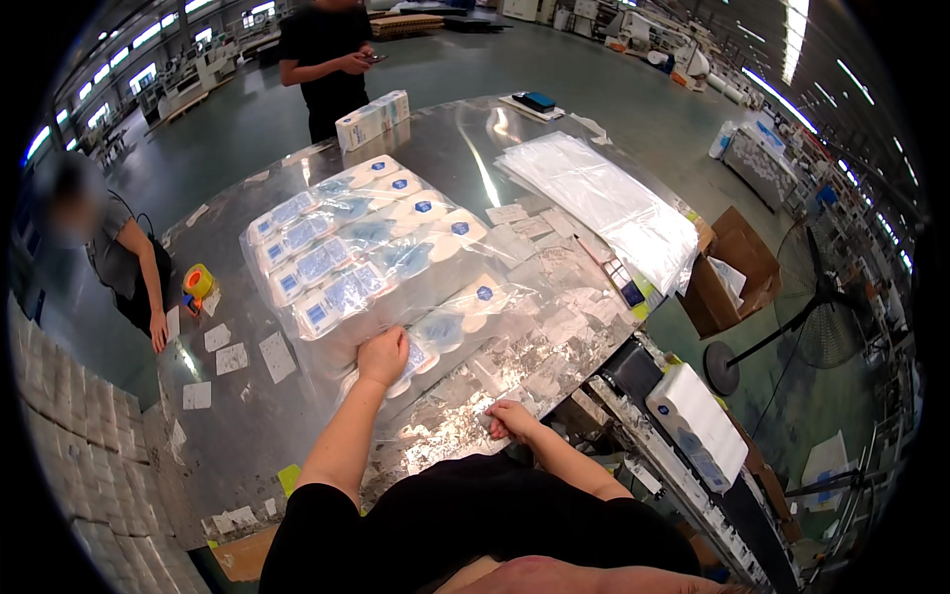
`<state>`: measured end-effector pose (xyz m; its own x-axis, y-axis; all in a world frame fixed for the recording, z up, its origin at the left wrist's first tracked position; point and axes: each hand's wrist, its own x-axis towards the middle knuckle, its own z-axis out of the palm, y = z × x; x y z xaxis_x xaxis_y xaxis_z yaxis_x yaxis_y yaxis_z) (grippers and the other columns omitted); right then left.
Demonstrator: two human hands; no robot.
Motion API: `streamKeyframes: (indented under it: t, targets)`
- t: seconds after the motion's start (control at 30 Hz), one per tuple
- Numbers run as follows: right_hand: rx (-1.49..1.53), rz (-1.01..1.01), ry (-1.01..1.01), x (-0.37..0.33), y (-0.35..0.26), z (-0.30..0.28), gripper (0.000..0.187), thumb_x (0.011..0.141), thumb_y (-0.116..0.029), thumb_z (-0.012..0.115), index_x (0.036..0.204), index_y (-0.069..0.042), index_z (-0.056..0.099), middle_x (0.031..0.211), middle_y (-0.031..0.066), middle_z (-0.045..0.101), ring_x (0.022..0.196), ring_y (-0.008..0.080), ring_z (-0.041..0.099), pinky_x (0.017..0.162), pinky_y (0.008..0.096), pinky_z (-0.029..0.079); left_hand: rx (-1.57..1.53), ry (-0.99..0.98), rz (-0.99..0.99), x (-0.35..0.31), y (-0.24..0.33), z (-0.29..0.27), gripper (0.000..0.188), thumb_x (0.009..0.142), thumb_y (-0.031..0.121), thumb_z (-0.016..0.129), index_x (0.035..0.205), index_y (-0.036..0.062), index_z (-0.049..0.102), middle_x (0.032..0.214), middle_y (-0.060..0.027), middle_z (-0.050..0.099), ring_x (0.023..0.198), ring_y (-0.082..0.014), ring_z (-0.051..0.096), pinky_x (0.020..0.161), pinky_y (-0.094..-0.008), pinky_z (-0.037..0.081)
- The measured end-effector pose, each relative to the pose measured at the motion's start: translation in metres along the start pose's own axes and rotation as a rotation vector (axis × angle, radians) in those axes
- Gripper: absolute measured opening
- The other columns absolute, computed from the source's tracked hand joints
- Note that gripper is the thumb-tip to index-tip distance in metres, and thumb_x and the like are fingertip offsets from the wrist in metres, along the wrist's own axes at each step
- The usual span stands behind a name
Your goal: The person stands at a metal table in a warehouse and packs individual rolls of tissue paper into clear plastic bags. They repeatedly pick up a roll, place it into a bag, and move the bagged item to a conveyor belt. Another person is visible in the background performing similar packing tasks.
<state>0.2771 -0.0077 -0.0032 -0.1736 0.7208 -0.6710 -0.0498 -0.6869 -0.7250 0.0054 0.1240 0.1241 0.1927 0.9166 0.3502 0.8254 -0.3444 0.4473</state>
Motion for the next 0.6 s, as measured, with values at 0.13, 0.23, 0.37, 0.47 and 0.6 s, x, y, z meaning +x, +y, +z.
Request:
streamKeyframes:
  t: [0.13,0.23,0.37,0.47,0.6]
  targets:
    - [0.015,-0.006,-0.004,-0.0013,-0.0009,0.0003,0.018,0.094,-0.016,0.042,0.097,-0.005,0.057,0.062,0.0054,0.06,0.049,0.0142,0.06,0.042,0.0236,0.047,-0.007,0.013,0.009,0.0001,-0.0007,0.0005,0.014,0.084,0.023,0.053,0.081,0.0121,0.061,0.071,-0.0116,0.065,0.064,-0.0327,0.062,0.06,-0.0448,0.048]
    - [0.015,-0.01,-0.004,0.0001,0.0009,-0.0006,0.018,0.094,-0.016,0.043,0.097,-0.005,0.057,0.062,0.0054,0.06,0.049,0.0142,0.06,0.042,0.0235,0.047,-0.013,0.025,0.02,0.0,-0.0023,0.002,0.013,0.084,0.022,0.053,0.081,0.0118,0.061,0.071,-0.0118,0.065,0.064,-0.0326,0.062,0.06,-0.0446,0.048]
    - [0.014,-0.01,-0.009,0.0011,0.0019,-0.0014,0.018,0.094,-0.016,0.044,0.099,-0.005,0.057,0.062,0.0055,0.06,0.049,0.0144,0.06,0.042,0.0233,0.047,-0.027,0.018,0.019,0.0,-0.0009,0.0004,0.013,0.084,0.022,0.053,0.081,0.0116,0.061,0.072,-0.0118,0.065,0.064,-0.0326,0.062,0.06,-0.0443,0.048]
    - [0.015,-0.016,-0.009,0.0012,0.0024,-0.0014,0.018,0.095,-0.016,0.043,0.1,-0.004,0.057,0.062,0.0055,0.06,0.049,0.0146,0.06,0.042,0.0234,0.047,-0.022,0.007,0.012,0.0,-0.0006,-0.0003,0.014,0.084,0.022,0.053,0.081,0.0116,0.061,0.073,-0.0118,0.065,0.065,-0.0326,0.062,0.061,-0.0443,0.048]
    - [0.004,-0.017,-0.009,-0.0034,-0.0018,0.0003,0.019,0.095,-0.016,0.043,0.101,-0.004,0.057,0.063,0.0056,0.06,0.05,0.0149,0.06,0.042,0.0236,0.047,0.004,-0.012,-0.006,-0.0003,-0.0005,-0.001,0.015,0.084,0.024,0.053,0.082,0.0119,0.061,0.074,-0.012,0.065,0.065,-0.033,0.062,0.062,-0.0452,0.048]
